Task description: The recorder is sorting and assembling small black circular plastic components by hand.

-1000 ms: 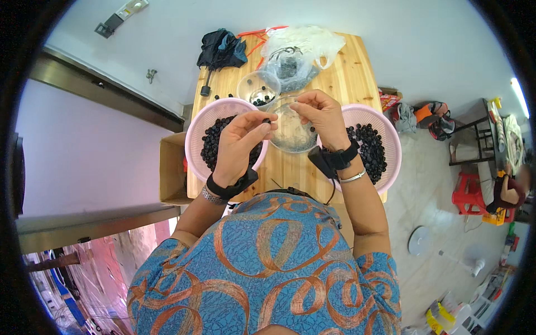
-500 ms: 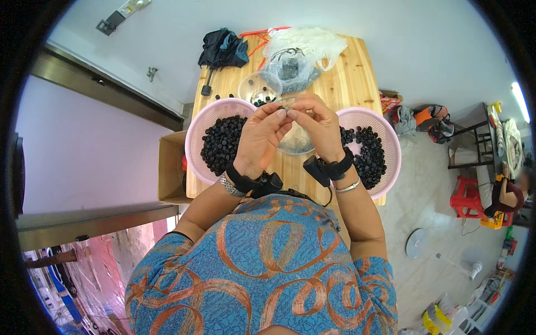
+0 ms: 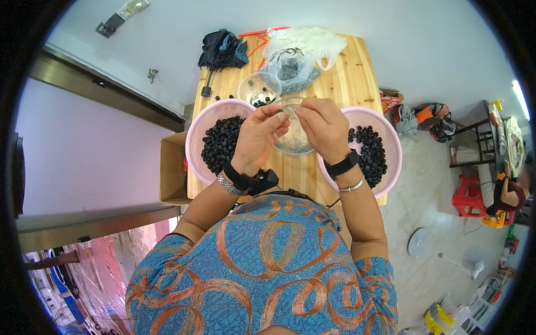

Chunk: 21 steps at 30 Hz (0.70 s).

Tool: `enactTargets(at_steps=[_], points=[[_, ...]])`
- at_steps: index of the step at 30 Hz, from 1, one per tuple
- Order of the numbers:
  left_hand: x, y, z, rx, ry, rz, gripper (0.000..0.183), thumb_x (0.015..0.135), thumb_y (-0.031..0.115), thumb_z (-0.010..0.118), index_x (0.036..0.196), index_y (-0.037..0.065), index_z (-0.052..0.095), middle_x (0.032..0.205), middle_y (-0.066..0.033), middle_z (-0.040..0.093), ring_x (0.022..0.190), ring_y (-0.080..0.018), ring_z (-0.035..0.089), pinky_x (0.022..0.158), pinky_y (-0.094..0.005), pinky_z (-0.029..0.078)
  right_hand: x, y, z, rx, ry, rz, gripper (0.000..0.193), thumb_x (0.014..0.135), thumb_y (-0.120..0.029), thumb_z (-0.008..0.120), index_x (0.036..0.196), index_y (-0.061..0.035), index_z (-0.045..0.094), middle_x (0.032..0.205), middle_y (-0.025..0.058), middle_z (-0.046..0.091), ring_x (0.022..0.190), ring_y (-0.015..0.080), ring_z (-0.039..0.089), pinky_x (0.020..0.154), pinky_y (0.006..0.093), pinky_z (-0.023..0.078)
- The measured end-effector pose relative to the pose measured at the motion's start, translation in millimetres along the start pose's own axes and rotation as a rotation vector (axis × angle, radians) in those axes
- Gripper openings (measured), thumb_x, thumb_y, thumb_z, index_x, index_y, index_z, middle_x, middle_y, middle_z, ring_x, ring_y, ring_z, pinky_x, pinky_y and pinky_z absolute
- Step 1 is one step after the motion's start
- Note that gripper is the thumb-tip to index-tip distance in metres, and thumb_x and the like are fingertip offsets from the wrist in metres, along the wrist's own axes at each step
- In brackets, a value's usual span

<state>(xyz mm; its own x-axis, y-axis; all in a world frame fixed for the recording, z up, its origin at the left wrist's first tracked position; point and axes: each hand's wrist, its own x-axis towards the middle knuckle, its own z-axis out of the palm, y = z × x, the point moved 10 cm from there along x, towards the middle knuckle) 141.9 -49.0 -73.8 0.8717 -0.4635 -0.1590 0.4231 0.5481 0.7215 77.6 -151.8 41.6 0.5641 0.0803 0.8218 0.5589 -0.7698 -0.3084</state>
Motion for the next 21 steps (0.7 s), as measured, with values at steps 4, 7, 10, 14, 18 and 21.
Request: enactTargets(at_steps=[4,7,10,14,18,21], points=[[1,1,3,0.07,0.012,0.012,0.015,0.083,0.001,0.06,0.098,0.003,0.056,0.092,-0.0066,0.062,0.081,-0.0131,0.06,0.072,-0.0229,0.048,-4,31,-7,0.193,0.081,0.299,0.013,0.072,0.001,0.065,0.084,-0.0037,0.061,0.082,0.0059,0.059,0.071,0.0162,0.057,0.061,0.0236,0.045],[-2,28,14,0.274,-0.054,0.242,0.02,0.082,-0.001,0.06,0.102,0.001,0.058,0.094,-0.0054,0.062,0.084,-0.0107,0.059,0.073,-0.0205,0.046,-20,52,2,0.494,0.065,0.608,0.008,0.078,0.0,0.062,0.086,-0.0016,0.06,0.08,0.0048,0.058,0.071,0.0101,0.056,0.06,0.02,0.043],[-10,41,19,0.487,-0.03,0.276,0.025,0.081,-0.002,0.06,0.106,-0.001,0.058,0.096,-0.0039,0.061,0.085,-0.0077,0.056,0.074,-0.0183,0.044,-25,45,10,0.647,-0.025,0.7,0.008,0.081,-0.002,0.06,0.088,0.0004,0.059,0.079,0.0047,0.058,0.07,0.008,0.056,0.06,0.0193,0.043],[-25,52,39,0.589,-0.124,0.311,0.026,0.081,-0.003,0.06,0.107,-0.002,0.058,0.095,-0.003,0.06,0.085,-0.0069,0.054,0.074,-0.0186,0.044,-10,19,6,0.58,-0.092,0.577,0.009,0.082,-0.003,0.06,0.09,0.001,0.058,0.079,0.0057,0.058,0.068,0.0092,0.057,0.061,0.0216,0.045],[-31,50,40,0.522,-0.148,0.293,0.028,0.08,-0.005,0.06,0.108,-0.002,0.056,0.095,-0.0031,0.06,0.086,-0.0077,0.055,0.076,-0.0202,0.045,-1,8,1,0.514,-0.145,0.529,0.009,0.081,-0.003,0.06,0.09,0.0,0.059,0.08,0.0066,0.059,0.067,0.0118,0.058,0.061,0.0228,0.047],[-33,52,41,0.61,-0.145,0.321,0.029,0.08,-0.006,0.06,0.108,-0.002,0.055,0.096,-0.0035,0.06,0.087,-0.0086,0.056,0.077,-0.0204,0.045,5,-1,-3,0.432,-0.167,0.46,0.009,0.08,-0.003,0.06,0.089,-0.0013,0.059,0.08,0.0072,0.059,0.067,0.0143,0.059,0.06,0.0232,0.047]])
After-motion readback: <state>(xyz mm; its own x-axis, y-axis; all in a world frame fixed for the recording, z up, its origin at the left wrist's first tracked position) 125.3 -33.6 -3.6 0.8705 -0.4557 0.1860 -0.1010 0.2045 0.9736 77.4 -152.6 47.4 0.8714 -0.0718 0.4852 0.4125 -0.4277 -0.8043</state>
